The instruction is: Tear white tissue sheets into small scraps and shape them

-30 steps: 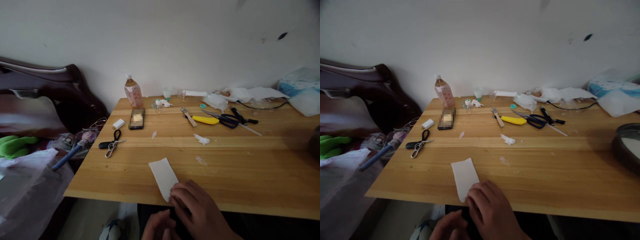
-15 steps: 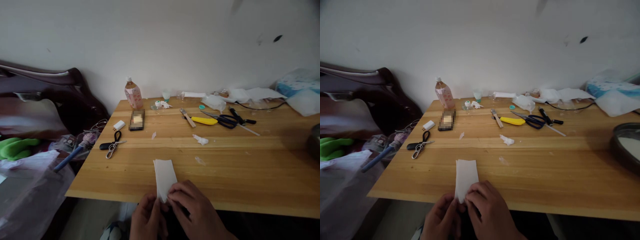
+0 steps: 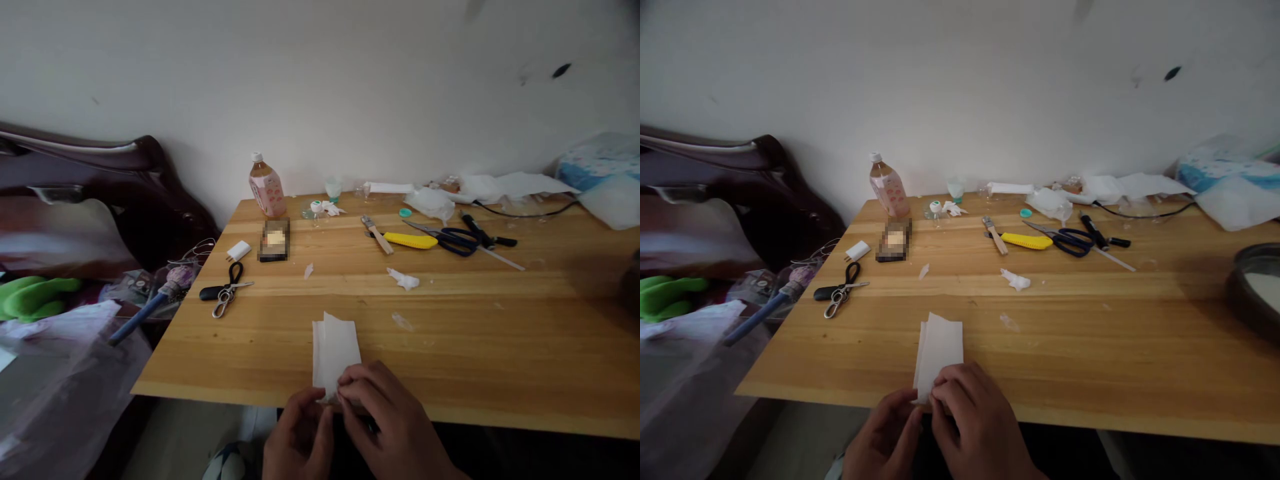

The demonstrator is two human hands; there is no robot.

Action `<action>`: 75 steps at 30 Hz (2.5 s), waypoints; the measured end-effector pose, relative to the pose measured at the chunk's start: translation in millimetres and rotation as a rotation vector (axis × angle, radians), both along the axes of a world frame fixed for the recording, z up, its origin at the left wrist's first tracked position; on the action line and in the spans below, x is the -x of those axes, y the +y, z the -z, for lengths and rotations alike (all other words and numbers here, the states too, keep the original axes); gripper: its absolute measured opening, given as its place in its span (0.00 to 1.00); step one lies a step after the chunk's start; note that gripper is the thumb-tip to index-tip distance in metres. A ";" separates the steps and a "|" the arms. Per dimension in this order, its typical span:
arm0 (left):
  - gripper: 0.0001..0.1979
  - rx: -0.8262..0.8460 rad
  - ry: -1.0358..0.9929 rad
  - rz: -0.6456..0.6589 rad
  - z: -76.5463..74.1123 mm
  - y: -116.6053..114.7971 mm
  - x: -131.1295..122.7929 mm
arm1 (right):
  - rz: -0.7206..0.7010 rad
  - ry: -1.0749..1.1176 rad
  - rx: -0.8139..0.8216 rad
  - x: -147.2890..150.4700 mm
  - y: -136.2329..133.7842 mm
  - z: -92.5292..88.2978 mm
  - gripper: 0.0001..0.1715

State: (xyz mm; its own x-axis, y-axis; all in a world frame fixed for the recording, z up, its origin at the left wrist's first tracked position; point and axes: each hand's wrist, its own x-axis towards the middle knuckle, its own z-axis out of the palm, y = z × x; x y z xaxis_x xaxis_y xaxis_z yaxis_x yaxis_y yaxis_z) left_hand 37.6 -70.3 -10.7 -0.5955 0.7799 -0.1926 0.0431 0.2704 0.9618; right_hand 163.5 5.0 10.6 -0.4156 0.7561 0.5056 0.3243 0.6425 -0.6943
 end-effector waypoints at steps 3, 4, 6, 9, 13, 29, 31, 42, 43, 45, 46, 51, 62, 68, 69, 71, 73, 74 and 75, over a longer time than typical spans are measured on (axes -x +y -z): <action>0.26 0.007 -0.081 -0.019 -4.4 5.7 0.2 | -0.008 -0.008 -0.019 0.0 0.4 -0.8 0.10; 0.25 0.010 -0.092 -0.028 -5.6 6.9 0.5 | -0.010 -0.011 -0.021 0.1 0.7 -1.0 0.10; 0.24 0.013 -0.108 -0.038 -7.1 8.7 1.0 | -0.008 -0.016 -0.026 0.5 1.6 -0.9 0.10; 0.24 0.012 -0.109 -0.043 -7.2 9.5 0.9 | -0.012 -0.028 -0.034 1.5 2.3 -0.3 0.10; 0.24 0.003 -0.136 -0.071 -8.8 8.4 -1.9 | -0.012 -0.046 -0.062 2.1 1.8 -0.1 0.10; 0.23 0.027 -0.211 0.005 -10.6 13.6 -1.8 | 0.012 -0.103 -0.144 -0.4 -0.4 -3.0 0.10; 0.22 0.029 -0.222 0.006 -12.6 13.6 -1.6 | -0.005 -0.110 -0.167 -0.9 0.7 -4.6 0.11; 0.15 0.102 0.079 0.156 -25.0 9.7 6.6 | -0.083 -0.139 -0.192 -1.4 5.6 -6.0 0.12; 0.15 0.107 0.078 0.159 -26.0 10.0 6.5 | -0.078 -0.145 -0.208 -1.7 5.7 -6.2 0.12; 0.15 0.102 0.050 0.166 -28.2 11.3 5.6 | -0.072 -0.155 -0.245 -2.3 5.7 -6.3 0.12; 0.15 0.096 0.028 0.167 -29.4 12.2 4.9 | -0.066 -0.161 -0.260 -2.7 5.7 -6.2 0.12; 0.15 0.058 -0.113 0.151 -34.4 16.3 2.5 | -0.033 -0.188 -0.313 -4.9 4.8 -5.9 0.13; 0.18 0.038 -0.199 0.114 -32.0 17.1 -0.9 | -0.032 -0.109 -0.214 -4.9 4.7 -5.6 0.11; 0.21 0.063 -0.204 0.062 -22.0 14.2 0.9 | -0.010 -0.031 0.016 -6.6 4.5 -3.7 0.11; 0.21 0.073 -0.197 0.062 -21.4 13.7 1.4 | -0.008 -0.026 0.037 -6.9 4.2 -2.7 0.10; 0.22 0.084 -0.204 0.064 -21.4 12.7 2.2 | -0.010 -0.016 0.081 -7.5 3.8 -0.5 0.10; 0.23 0.087 -0.236 0.062 -22.6 12.0 2.8 | -0.009 -0.001 0.134 -8.3 3.7 0.8 0.08; 0.24 0.082 -0.252 0.056 -23.4 11.8 3.4 | -0.008 0.011 0.165 -8.7 3.7 0.9 0.08; 0.25 0.073 -0.265 0.051 -24.4 11.7 4.2 | -0.008 0.025 0.200 -9.2 3.8 0.6 0.07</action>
State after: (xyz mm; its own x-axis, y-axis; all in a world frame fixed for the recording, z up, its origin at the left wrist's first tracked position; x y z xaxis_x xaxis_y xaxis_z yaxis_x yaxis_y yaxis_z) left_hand 33.4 -58.6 13.7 -0.4777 0.7858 -0.3928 -0.1917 0.3431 0.9195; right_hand 172.7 8.9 10.0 -0.4115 0.8390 0.3560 0.3005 0.4937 -0.8161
